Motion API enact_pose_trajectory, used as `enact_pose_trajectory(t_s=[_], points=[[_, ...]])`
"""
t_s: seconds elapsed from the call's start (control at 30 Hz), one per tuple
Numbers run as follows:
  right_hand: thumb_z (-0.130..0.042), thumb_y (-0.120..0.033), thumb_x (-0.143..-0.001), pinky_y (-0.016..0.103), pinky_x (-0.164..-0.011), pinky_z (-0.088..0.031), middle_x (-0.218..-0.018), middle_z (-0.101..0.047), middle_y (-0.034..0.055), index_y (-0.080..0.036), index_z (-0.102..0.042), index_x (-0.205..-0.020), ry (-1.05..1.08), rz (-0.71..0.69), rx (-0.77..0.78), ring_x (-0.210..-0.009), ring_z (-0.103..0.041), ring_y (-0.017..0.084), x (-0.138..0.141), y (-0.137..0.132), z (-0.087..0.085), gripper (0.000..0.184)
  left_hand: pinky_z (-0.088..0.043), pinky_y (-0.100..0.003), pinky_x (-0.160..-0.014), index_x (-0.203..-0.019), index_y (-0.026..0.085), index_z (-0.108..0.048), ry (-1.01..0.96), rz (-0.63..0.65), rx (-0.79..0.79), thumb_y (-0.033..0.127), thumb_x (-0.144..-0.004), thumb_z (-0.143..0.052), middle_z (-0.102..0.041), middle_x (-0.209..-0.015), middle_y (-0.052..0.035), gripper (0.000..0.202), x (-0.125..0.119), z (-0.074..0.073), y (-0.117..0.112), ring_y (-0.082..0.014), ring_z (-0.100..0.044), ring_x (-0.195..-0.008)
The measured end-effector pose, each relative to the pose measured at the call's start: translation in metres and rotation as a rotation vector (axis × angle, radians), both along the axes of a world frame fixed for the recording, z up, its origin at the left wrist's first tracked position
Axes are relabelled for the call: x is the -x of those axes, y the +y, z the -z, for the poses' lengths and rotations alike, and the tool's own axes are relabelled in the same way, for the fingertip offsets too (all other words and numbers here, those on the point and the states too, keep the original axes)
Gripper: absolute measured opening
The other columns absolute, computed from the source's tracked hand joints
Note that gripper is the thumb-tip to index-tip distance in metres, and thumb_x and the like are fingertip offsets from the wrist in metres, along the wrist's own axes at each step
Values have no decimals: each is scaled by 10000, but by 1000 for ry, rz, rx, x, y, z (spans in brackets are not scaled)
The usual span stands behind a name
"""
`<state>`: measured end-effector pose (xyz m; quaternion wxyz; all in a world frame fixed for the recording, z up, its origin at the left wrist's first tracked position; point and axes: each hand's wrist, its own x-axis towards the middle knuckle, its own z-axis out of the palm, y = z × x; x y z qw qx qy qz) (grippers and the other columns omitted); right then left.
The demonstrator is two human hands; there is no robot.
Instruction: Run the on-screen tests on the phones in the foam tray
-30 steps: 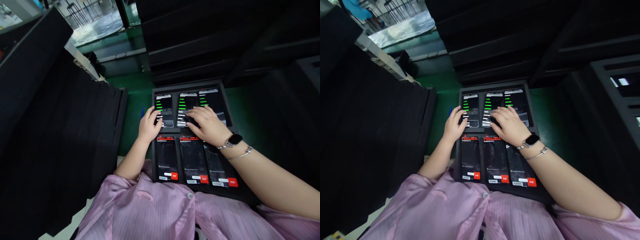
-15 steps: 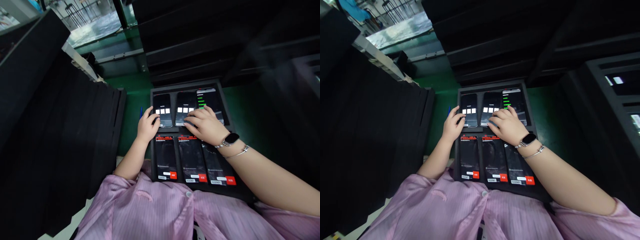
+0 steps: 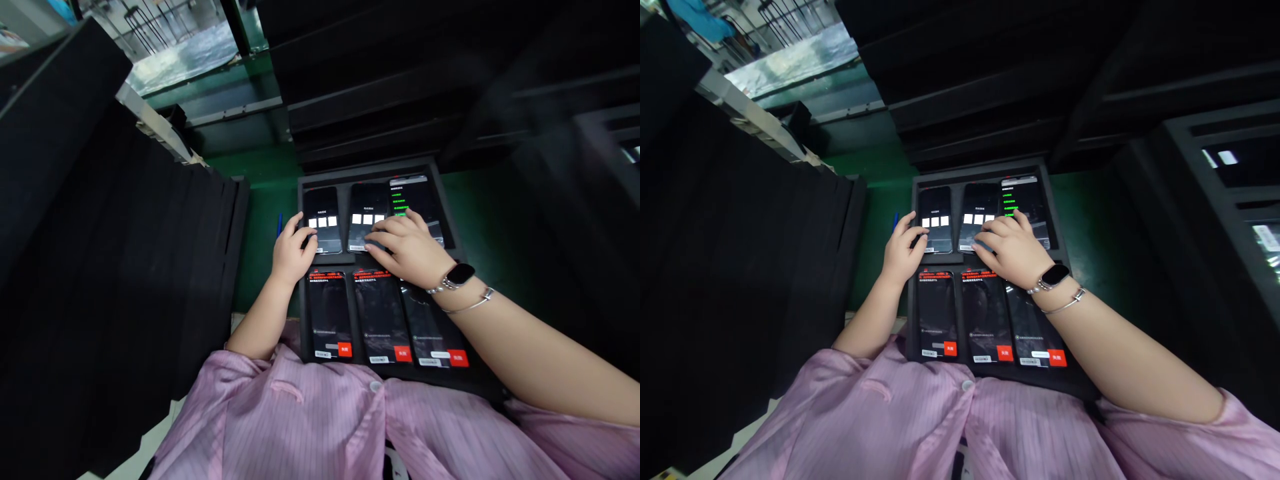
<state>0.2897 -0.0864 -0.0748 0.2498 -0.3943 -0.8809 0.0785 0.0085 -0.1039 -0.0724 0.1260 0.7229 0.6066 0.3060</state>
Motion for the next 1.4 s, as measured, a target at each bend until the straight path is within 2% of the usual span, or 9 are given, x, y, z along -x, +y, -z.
enact_pose_trajectory(t_s=[0.7, 1.07, 1.27, 1.33, 1.4], points=[[-479, -384, -1071, 616, -1143, -322, -1136, -683, 82, -185, -724, -1062, -6, 9, -10, -1036, -604, 285, -1, 0, 2, 316, -540, -379, -1055, -1028, 201, -762, -15, 1, 2, 254, -961, -627, -560, -1499, -106, 160, 0, 0, 0, -252, -633, -1280], [-467, -401, -1055, 599, -1174, -291, -1165, -688, 80, -227, -734, -1066, -14, 39, 71, -1077, -590, 285, 0, -2, -1, 319, -536, -391, -1069, -1037, 202, -760, 5, 0, 26, 282, -973, -602, -545, -1517, -107, 188, 0, 1, 0, -257, -610, -1317], [-473, -388, -1059, 604, -1166, -298, -1161, -687, 86, -201, -730, -1069, -14, 23, 48, -1073, -594, 288, -1, -1, 0, 318, -526, -395, -1086, -1041, 198, -759, -3, 4, 50, 261, -972, -610, -533, -1524, -107, 176, 2, 2, 0, -253, -607, -1314], [-480, -384, -1059, 609, -1158, -307, -1157, -688, 90, -194, -732, -1068, -13, 21, 37, -1065, -598, 290, -1, -1, 0, 316, -494, -430, -1128, -1037, 200, -763, 17, 6, 34, 266, -963, -629, -546, -1506, -107, 167, 1, 0, 1, -274, -574, -1343], [-483, -383, -1059, 610, -1151, -318, -1150, -689, 89, -191, -733, -1062, -14, 20, 27, -1056, -601, 290, -1, -1, 0, 315, -417, -508, -1194, -1102, 219, -763, 71, 0, -13, 308, -935, -686, -542, -1504, -103, 205, -2, -4, 4, -329, -477, -1422]])
